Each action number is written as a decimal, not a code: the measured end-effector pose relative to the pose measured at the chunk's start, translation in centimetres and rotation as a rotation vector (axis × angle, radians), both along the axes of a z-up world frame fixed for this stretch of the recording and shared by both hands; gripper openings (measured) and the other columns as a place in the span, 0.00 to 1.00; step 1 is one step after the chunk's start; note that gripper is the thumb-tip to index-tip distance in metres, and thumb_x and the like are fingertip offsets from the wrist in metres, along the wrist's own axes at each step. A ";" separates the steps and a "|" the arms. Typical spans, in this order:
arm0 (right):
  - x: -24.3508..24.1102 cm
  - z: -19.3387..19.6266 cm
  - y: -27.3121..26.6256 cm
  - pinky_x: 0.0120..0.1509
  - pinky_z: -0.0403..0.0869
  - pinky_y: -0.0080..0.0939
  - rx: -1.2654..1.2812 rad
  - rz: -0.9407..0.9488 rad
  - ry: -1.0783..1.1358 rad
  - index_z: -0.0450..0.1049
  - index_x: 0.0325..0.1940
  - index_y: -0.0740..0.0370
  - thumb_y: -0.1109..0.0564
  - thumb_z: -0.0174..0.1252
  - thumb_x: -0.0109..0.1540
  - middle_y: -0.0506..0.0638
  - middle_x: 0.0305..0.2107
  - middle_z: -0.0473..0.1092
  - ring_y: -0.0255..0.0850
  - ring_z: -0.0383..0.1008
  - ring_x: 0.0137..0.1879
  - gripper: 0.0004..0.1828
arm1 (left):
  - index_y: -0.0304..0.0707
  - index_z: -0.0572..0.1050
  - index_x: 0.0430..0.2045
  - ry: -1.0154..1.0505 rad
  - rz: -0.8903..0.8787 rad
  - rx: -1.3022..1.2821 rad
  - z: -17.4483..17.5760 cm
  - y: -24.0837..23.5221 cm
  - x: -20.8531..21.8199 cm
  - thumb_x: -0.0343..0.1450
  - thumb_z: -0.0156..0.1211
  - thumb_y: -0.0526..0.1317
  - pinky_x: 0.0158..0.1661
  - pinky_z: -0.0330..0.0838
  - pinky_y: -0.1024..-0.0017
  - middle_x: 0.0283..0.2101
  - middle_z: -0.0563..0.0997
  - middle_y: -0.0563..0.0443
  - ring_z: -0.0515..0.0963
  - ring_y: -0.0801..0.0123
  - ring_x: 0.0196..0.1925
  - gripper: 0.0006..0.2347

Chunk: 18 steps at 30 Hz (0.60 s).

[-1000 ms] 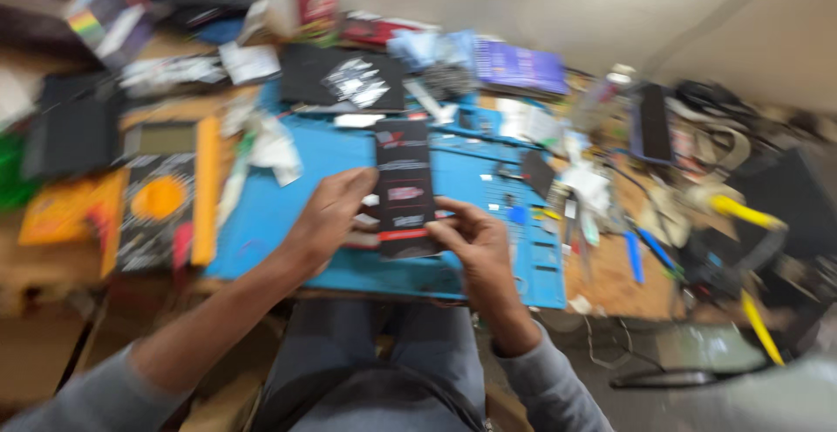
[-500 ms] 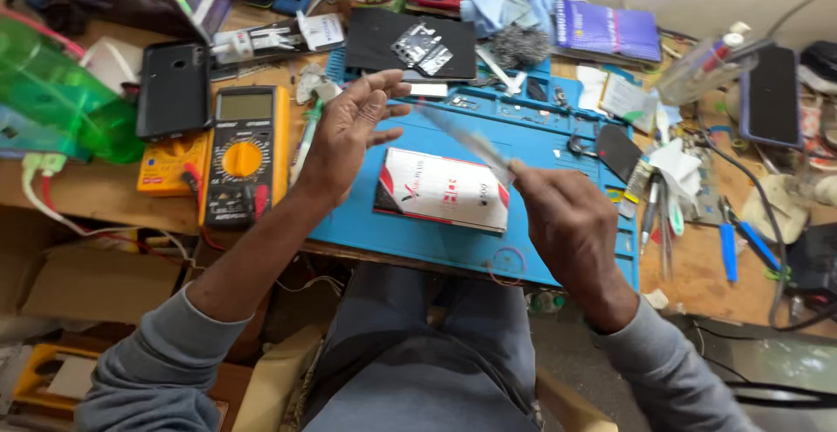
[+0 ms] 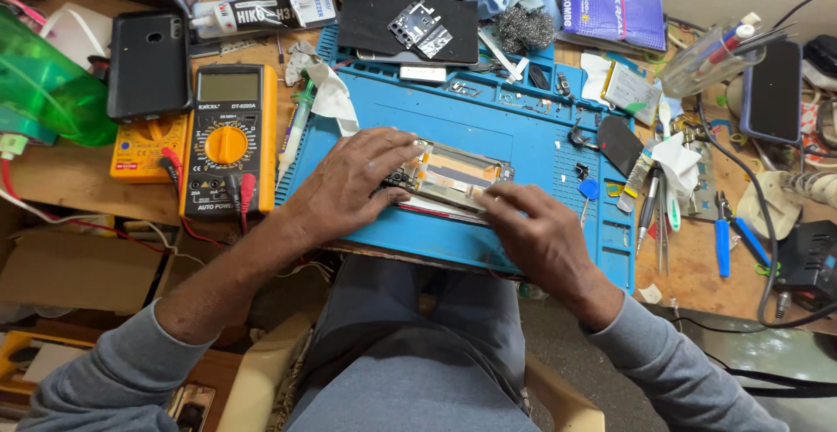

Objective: The person repairs a mobile phone by prying open the casing, removing the old battery, and installing a new one. They use a metal prying tool to separate the screen assembly and carefully connect the battery ribbon cable before placing the new battery into the chassis.

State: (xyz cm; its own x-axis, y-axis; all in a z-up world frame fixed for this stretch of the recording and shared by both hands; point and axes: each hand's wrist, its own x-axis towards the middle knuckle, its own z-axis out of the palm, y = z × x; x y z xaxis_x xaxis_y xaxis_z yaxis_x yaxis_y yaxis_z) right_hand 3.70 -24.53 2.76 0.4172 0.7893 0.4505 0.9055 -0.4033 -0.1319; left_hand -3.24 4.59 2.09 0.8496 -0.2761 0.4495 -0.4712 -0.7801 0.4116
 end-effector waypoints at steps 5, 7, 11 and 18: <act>0.8 1.0 0.4 0.49 0.76 0.49 0.040 0.051 0.143 0.79 0.53 0.61 0.61 0.66 0.58 0.56 0.44 0.76 0.53 0.77 0.47 0.18 | 0.38 0.79 0.50 -0.126 -0.031 0.113 -0.3 -2.1 -0.2 0.66 0.65 0.38 0.57 0.65 0.56 0.51 0.79 0.49 0.73 0.55 0.60 0.17; 1.2 1.5 0.4 0.49 0.76 0.48 0.094 0.032 0.234 0.78 0.53 0.61 0.61 0.66 0.59 0.56 0.45 0.75 0.51 0.77 0.48 0.17 | 0.39 0.80 0.47 -0.084 -0.037 0.155 -0.5 -2.4 -0.1 0.69 0.61 0.36 0.54 0.66 0.59 0.47 0.79 0.51 0.75 0.59 0.57 0.13; 1.9 2.7 1.0 0.54 0.75 0.48 0.022 -0.058 0.207 0.79 0.54 0.58 0.63 0.61 0.63 0.53 0.47 0.76 0.49 0.77 0.51 0.15 | 0.38 0.80 0.42 -0.147 -0.065 0.171 -0.6 -2.8 -0.5 0.70 0.57 0.35 0.53 0.67 0.63 0.43 0.78 0.51 0.75 0.62 0.53 0.09; 2.8 1.7 1.5 0.52 0.70 0.55 -0.042 -0.065 0.013 0.81 0.51 0.59 0.57 0.62 0.62 0.58 0.44 0.74 0.55 0.74 0.49 0.13 | 0.39 0.79 0.39 -0.204 -0.090 0.211 -0.6 -3.1 -1.1 0.70 0.56 0.36 0.57 0.68 0.62 0.45 0.79 0.52 0.75 0.62 0.55 0.08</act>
